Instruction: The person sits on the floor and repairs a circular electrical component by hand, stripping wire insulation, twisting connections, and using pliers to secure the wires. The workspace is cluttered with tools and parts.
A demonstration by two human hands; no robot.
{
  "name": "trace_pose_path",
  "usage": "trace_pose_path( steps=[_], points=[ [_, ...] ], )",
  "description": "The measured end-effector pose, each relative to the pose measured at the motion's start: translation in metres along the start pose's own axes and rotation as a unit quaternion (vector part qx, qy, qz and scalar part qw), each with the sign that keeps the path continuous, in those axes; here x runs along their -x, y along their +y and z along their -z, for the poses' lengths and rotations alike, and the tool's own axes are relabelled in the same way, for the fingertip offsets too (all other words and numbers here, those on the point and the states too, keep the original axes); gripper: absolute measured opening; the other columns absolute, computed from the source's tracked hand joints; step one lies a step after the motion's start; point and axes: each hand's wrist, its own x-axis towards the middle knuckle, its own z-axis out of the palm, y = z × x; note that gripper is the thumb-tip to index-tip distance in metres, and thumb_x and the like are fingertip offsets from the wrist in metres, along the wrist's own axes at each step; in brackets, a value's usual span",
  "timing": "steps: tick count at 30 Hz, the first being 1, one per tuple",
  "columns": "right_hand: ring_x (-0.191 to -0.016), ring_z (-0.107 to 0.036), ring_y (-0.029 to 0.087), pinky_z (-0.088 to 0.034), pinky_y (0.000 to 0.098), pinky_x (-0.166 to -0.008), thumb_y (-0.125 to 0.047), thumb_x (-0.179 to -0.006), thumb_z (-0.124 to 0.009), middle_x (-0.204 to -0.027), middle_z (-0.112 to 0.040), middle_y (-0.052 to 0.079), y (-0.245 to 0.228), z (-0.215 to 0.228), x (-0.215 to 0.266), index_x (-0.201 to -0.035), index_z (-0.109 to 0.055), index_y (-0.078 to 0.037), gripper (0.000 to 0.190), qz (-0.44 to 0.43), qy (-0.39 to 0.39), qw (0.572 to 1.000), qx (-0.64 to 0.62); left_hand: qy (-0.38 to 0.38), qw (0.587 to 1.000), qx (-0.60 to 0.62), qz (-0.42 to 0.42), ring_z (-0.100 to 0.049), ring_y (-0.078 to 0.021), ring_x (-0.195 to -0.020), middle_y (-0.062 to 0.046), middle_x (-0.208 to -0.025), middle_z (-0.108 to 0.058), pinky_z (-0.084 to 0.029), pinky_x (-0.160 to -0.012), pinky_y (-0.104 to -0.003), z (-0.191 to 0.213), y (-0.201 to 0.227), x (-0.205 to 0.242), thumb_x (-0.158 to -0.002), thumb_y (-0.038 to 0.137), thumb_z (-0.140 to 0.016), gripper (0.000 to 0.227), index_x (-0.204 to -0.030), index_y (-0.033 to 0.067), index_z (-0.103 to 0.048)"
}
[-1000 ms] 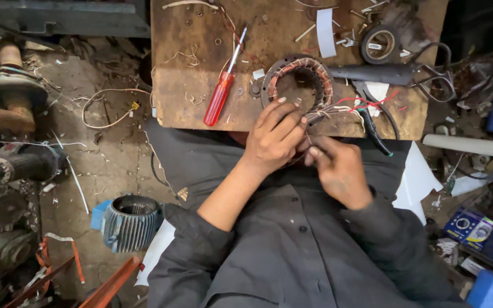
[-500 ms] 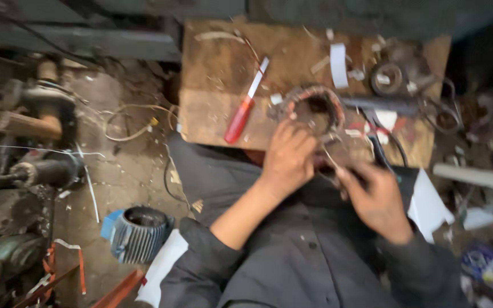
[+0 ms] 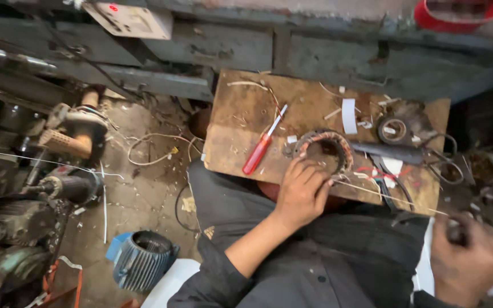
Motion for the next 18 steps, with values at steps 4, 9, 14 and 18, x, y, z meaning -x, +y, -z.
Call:
trace_pose_path(
  steps=[4,9,14,18],
  points=[
    [-0.087,-0.070,0.017,-0.054,0.0234,-0.082,0.002,-0.108,-0.065,-0.099,-0.072,0.016,0.030,-0.016,0.010,-0.123,-0.064,0.009,0.017,-0.119,0.044,0.979,-0.158,-0.004,1.000,-0.005,-0.005,-0.063,-0.0307,-0.110,-0.011,-0.105,-0.066,-0.045,-0.114,-0.050,0.001,-0.001,0.000,-0.089,0.006,-0.074,0.015,-0.101,0.0035,-0.065],
    [-0.089,-0.071,0.018,-0.056,0.0252,-0.083,-0.001,-0.108,-0.063,-0.104,-0.073,0.018,0.036,-0.026,0.013,-0.128,-0.061,0.008,0.023,-0.202,0.059,0.952,-0.221,0.000,1.000,-0.026,-0.011,-0.063,-0.0301,-0.110,-0.009,-0.106,-0.068,-0.044,-0.114,-0.050,0.000,-0.002,0.001,-0.088,0.008,-0.074,0.015,-0.101,0.0051,-0.066],
    [-0.087,-0.072,0.019,-0.057,0.0275,-0.081,-0.002,-0.104,-0.063,-0.101,-0.074,0.017,0.041,-0.032,-0.004,-0.125,-0.063,0.007,0.023,-0.222,0.065,0.942,-0.242,0.003,0.999,-0.042,-0.013,-0.063,-0.0294,-0.114,-0.009,-0.108,-0.068,-0.041,-0.117,-0.052,0.001,-0.001,0.001,-0.087,0.009,-0.074,0.017,-0.102,0.0060,-0.068],
    [-0.085,-0.074,0.021,-0.059,0.0293,-0.080,-0.002,-0.101,-0.064,-0.098,-0.075,0.017,0.051,-0.030,-0.016,-0.122,-0.064,0.006,0.023,-0.238,0.062,0.934,-0.257,-0.008,0.999,-0.032,-0.008,-0.062,-0.0289,-0.115,-0.007,-0.110,-0.069,-0.040,-0.117,-0.051,0.000,-0.005,0.003,-0.086,0.010,-0.075,0.017,-0.102,0.0067,-0.069]
  ],
)
